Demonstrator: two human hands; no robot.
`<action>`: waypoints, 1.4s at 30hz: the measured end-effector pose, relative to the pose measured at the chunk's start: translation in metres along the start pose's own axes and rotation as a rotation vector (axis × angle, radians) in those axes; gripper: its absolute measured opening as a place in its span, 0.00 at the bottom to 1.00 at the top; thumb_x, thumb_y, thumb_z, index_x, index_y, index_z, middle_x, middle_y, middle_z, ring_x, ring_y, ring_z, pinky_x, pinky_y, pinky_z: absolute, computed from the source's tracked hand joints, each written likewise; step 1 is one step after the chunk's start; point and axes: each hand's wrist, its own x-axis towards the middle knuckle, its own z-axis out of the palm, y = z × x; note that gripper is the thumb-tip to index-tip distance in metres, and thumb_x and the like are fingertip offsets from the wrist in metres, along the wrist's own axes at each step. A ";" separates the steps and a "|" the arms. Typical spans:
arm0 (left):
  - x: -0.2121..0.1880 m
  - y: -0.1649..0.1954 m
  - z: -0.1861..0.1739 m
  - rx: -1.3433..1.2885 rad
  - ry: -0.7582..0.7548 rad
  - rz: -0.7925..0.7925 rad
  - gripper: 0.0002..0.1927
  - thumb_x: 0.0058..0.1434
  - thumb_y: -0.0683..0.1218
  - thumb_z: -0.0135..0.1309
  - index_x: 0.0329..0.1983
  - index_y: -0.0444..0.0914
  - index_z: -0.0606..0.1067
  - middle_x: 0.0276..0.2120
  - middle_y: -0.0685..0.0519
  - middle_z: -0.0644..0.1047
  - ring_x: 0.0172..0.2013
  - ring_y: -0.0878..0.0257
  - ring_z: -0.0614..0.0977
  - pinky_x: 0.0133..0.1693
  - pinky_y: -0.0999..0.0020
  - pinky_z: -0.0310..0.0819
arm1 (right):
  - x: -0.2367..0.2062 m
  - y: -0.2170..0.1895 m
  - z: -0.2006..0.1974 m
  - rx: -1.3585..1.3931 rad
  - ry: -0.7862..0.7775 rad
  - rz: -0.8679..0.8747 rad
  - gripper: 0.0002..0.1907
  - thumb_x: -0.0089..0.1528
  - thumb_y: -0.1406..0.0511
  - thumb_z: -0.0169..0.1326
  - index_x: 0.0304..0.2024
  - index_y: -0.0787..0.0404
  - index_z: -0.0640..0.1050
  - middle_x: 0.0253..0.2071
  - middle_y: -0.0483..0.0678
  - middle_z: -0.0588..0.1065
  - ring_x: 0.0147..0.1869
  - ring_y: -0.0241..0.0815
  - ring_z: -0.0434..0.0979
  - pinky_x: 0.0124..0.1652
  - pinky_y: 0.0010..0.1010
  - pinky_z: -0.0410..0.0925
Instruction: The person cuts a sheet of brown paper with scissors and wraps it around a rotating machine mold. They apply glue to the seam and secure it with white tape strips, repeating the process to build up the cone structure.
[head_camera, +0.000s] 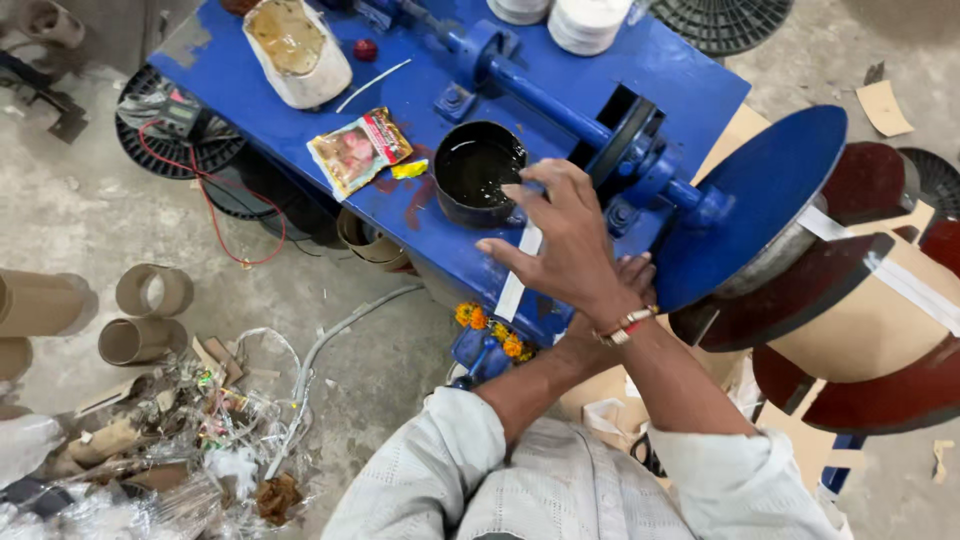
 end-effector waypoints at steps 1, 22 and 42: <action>0.001 -0.001 -0.002 0.011 -0.010 0.006 0.22 0.60 0.51 0.52 0.52 0.31 0.72 0.62 0.36 0.73 0.69 0.41 0.68 0.73 0.43 0.52 | 0.017 0.002 0.012 -0.047 -0.053 -0.026 0.34 0.53 0.49 0.72 0.52 0.64 0.80 0.59 0.57 0.71 0.69 0.60 0.65 0.66 0.47 0.61; 0.000 0.001 -0.007 -0.080 0.085 -0.027 0.22 0.63 0.46 0.51 0.57 0.28 0.72 0.64 0.37 0.71 0.71 0.42 0.68 0.73 0.43 0.56 | 0.051 0.021 0.029 0.099 -0.275 0.047 0.34 0.47 0.46 0.72 0.43 0.64 0.81 0.51 0.56 0.70 0.65 0.58 0.65 0.64 0.46 0.60; 0.019 0.001 -0.008 -0.051 0.072 -0.032 0.25 0.65 0.53 0.58 0.54 0.28 0.74 0.62 0.39 0.72 0.68 0.43 0.69 0.70 0.45 0.56 | 0.052 0.011 0.023 0.127 -0.165 0.010 0.21 0.43 0.53 0.72 0.30 0.57 0.79 0.44 0.54 0.73 0.59 0.60 0.68 0.59 0.50 0.60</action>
